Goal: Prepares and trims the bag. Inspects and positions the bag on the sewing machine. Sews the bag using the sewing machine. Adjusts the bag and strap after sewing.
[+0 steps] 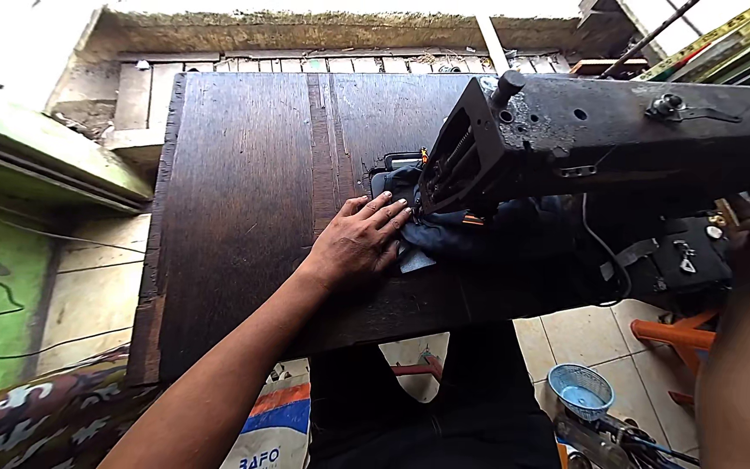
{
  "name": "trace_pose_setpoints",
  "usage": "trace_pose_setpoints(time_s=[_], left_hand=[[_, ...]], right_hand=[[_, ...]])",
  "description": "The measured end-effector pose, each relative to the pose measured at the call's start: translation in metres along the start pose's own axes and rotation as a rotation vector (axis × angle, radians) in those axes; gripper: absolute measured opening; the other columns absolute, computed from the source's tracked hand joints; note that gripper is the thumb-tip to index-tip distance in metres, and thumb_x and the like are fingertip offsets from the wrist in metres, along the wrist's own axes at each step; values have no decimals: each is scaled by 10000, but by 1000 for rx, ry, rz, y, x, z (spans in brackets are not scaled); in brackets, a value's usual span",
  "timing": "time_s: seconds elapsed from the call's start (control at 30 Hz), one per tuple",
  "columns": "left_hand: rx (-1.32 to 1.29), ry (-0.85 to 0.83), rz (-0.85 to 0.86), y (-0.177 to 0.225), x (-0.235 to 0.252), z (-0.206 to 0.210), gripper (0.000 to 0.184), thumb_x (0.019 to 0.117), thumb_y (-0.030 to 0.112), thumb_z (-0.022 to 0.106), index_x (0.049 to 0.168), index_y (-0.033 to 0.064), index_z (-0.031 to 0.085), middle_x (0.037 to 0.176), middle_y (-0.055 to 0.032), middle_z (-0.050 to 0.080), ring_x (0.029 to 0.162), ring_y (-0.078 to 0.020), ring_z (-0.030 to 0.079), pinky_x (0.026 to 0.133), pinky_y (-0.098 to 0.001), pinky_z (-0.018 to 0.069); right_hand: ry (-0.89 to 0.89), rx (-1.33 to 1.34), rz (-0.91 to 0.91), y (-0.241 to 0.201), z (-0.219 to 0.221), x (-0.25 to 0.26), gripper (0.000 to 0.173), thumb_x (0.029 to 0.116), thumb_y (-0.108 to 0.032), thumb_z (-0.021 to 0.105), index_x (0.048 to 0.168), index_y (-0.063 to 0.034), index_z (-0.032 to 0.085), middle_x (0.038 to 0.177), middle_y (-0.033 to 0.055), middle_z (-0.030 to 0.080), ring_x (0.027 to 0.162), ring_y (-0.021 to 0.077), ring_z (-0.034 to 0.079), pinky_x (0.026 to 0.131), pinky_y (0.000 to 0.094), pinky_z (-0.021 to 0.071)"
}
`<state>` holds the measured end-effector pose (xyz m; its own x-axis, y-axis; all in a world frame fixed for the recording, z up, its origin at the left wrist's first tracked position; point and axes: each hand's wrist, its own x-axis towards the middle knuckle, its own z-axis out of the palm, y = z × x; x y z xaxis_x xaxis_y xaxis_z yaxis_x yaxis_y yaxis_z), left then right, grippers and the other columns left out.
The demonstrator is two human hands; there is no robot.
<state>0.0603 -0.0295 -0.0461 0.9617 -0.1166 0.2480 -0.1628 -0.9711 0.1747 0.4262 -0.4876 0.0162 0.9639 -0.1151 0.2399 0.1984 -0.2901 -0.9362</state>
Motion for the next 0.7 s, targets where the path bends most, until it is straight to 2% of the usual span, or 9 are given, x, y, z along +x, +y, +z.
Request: trace_pose_setpoints(time_s=[0.07,0.13,0.17,0.23,0.27,0.33,0.43,0.57,0.7], left_hand=[[2,-6,-3,1,0,0,529,1031,357,375,1492,173,559,1558,-11,513,1485,-209,407,1213,-471,295],[10,-13,-4,1,1,-1,536,1032,360,368,1501,170,547,1564,-13,505,1485,-211,406,1208,-470,298],[14,-18,-4,1,2,-1,547,1029,366,363,1509,167,535,1573,-12,493,1489,-206,397,1206,-465,296],[35,-44,-10,-1,2,0,591,1023,391,342,1545,151,483,1623,-16,422,1511,-191,354,1210,-455,275],[50,-60,-9,-3,2,0,614,1022,404,327,1562,143,454,1647,-25,381,1520,-187,336,1210,-452,266],[58,-80,1,-5,3,1,632,1029,421,302,1575,128,427,1661,-30,353,1529,-184,319,1216,-452,250],[55,-83,13,-5,5,0,639,1031,425,288,1558,98,445,1635,-54,398,1522,-213,338,1224,-478,242],[82,-98,-21,-1,3,-4,617,1040,427,284,1546,132,477,1610,-39,441,1525,-250,335,1225,-609,160],[78,-67,-6,4,4,-10,605,1016,413,341,1486,96,553,1535,-88,530,1521,-298,343,1228,-669,98]], right_hand=[[-13,-288,-7,-5,-2,-23,482,1112,-332,400,1462,-3,438,1357,139,571,1158,164,637,1003,329,525],[21,-582,-23,-36,-2,-59,558,1097,-402,353,1371,41,556,1257,228,642,1106,268,664,1002,449,515],[-6,-623,6,-58,3,-89,575,1107,-425,318,1272,51,595,1078,181,684,940,227,698,891,439,567],[-270,-482,160,-95,22,-158,576,1117,-456,239,1067,-37,631,736,-28,661,617,84,667,599,318,600],[-468,-335,293,-104,36,-188,591,1117,-454,189,1107,-45,615,738,-44,692,603,93,688,567,307,609],[-669,-60,518,-106,70,-236,575,1121,-427,179,1305,2,517,955,71,766,690,198,746,585,348,631],[-532,336,685,-99,118,-271,469,1130,-392,304,1336,-4,468,1042,168,721,751,274,751,637,386,650],[-307,590,555,-104,149,-278,318,1101,-344,452,1241,-73,540,991,104,707,791,232,739,735,413,652],[-367,746,459,-98,158,-269,249,1076,-286,504,1240,-121,591,1111,49,702,1015,187,707,899,401,606]])
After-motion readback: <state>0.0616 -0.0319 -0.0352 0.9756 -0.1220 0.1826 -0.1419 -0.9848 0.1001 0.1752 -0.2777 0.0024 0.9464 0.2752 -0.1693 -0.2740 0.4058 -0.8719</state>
